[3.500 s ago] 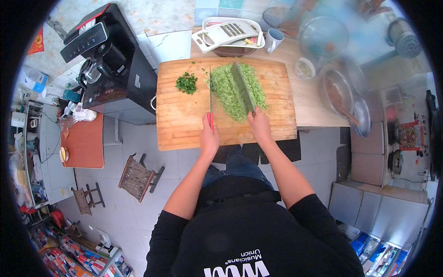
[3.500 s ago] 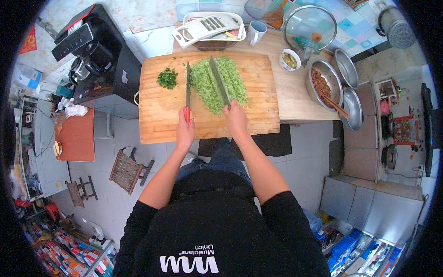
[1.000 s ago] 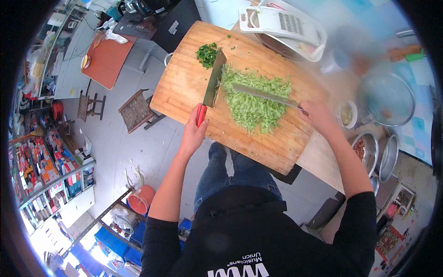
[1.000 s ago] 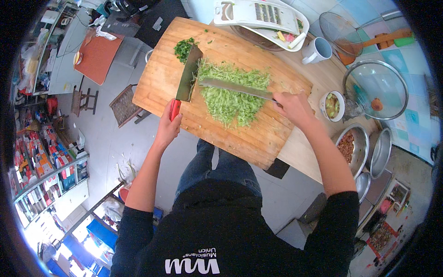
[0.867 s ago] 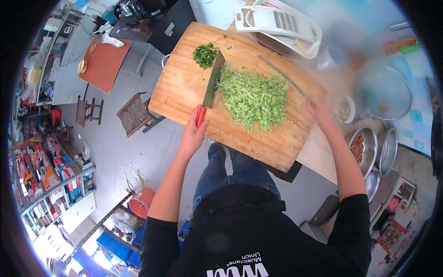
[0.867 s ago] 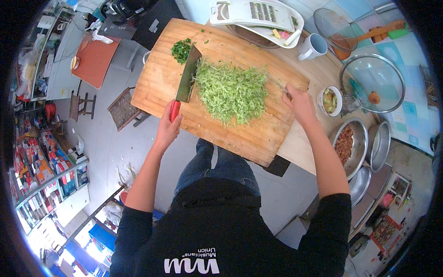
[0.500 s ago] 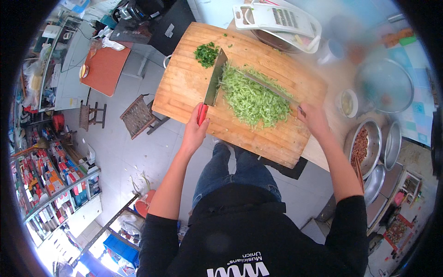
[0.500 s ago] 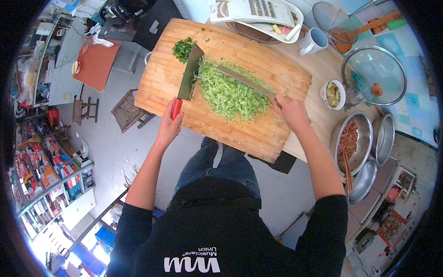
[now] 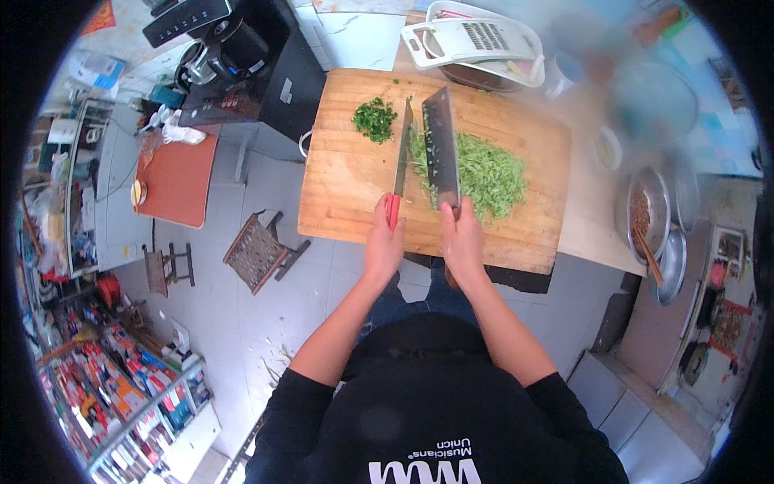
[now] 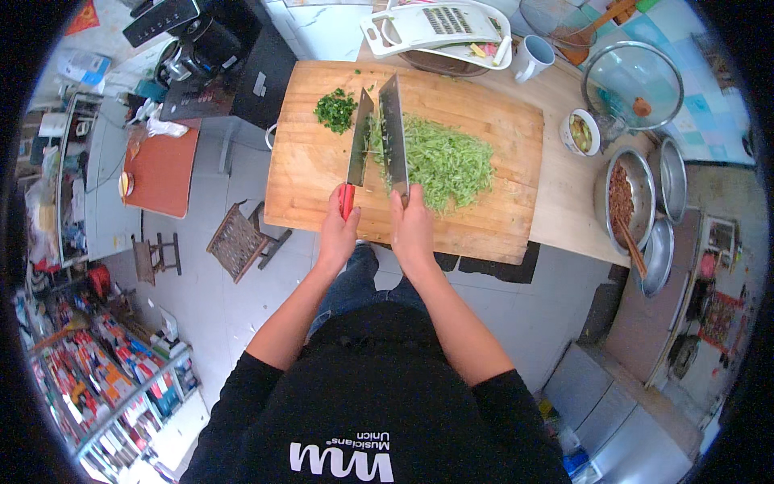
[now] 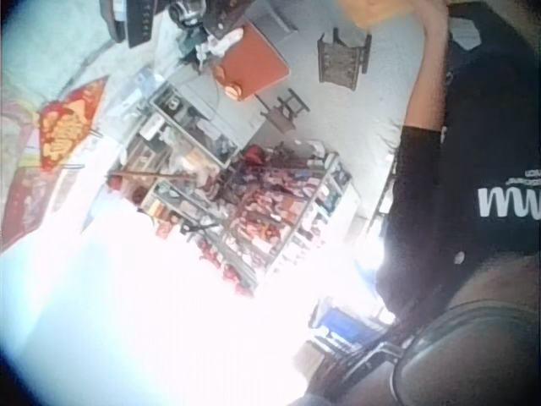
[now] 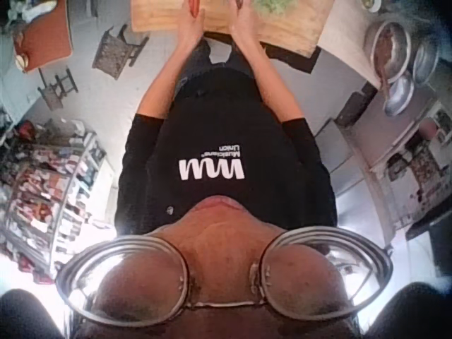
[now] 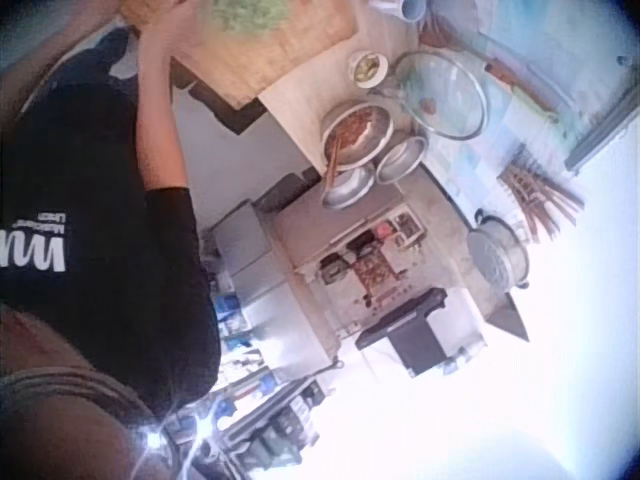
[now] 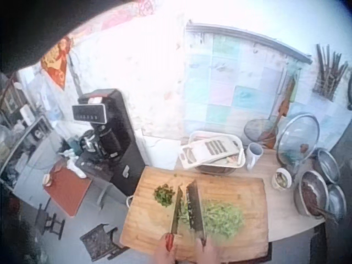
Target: The person chops green vegetables on a wooden cutting board using two knives simultaneously. The person briefly walks to a shelf to retrieve a spoon and returns to continue chopping.
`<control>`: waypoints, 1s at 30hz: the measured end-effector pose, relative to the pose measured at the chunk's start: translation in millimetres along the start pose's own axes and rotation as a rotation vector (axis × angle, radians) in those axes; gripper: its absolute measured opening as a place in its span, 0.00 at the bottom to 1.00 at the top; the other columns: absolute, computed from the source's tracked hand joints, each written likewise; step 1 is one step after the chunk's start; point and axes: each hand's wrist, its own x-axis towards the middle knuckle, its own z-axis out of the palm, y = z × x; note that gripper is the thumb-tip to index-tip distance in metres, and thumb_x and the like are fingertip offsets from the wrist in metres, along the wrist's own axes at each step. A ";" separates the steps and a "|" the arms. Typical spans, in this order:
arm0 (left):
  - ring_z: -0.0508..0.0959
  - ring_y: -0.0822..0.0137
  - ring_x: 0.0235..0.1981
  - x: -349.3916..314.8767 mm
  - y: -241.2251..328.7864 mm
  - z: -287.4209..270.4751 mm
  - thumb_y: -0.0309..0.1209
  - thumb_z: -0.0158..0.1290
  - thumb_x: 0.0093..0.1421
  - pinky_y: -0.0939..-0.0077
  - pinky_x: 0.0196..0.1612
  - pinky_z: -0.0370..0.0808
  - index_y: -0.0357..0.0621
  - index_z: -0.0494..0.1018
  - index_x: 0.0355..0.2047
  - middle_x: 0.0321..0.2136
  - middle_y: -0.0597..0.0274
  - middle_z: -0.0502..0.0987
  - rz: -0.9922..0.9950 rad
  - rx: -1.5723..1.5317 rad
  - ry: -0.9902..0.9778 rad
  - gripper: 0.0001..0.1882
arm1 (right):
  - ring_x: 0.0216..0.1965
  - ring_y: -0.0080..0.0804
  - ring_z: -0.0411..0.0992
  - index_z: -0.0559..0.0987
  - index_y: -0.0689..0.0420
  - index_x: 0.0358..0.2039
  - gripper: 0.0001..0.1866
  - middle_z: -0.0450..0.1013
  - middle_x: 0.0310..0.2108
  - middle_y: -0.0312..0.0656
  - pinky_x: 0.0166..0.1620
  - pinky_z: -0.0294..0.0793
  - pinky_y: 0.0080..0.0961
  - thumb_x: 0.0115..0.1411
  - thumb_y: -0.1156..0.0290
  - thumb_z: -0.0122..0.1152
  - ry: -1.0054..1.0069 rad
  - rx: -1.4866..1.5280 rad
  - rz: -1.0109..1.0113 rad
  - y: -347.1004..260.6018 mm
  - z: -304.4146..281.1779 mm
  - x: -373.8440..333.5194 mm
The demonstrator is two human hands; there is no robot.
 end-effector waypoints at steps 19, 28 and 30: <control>0.69 0.44 0.47 8.5 -4.3 -21.1 0.24 0.41 0.55 0.60 0.49 0.65 0.39 0.48 0.57 0.46 0.37 0.67 0.025 -0.057 -0.294 0.29 | 0.26 0.56 0.70 0.64 0.63 0.34 0.10 0.70 0.21 0.55 0.26 0.65 0.43 0.62 0.67 0.45 0.270 -0.246 0.103 -13.5 22.8 -6.4; 0.70 0.45 0.43 8.7 -5.4 -19.3 0.23 0.42 0.54 0.61 0.46 0.66 0.40 0.53 0.54 0.40 0.40 0.69 -0.039 -0.065 -0.273 0.26 | 0.26 0.58 0.70 0.64 0.63 0.32 0.12 0.71 0.20 0.56 0.28 0.66 0.47 0.62 0.65 0.45 0.251 -0.296 0.102 16.5 19.5 -2.0; 0.71 0.47 0.40 8.9 -4.6 -20.2 0.23 0.42 0.53 0.62 0.43 0.67 0.40 0.55 0.53 0.37 0.42 0.70 -0.063 -0.077 -0.271 0.25 | 0.26 0.58 0.69 0.64 0.63 0.32 0.12 0.71 0.20 0.56 0.28 0.66 0.47 0.61 0.65 0.46 0.221 -0.161 0.122 16.7 10.0 -0.9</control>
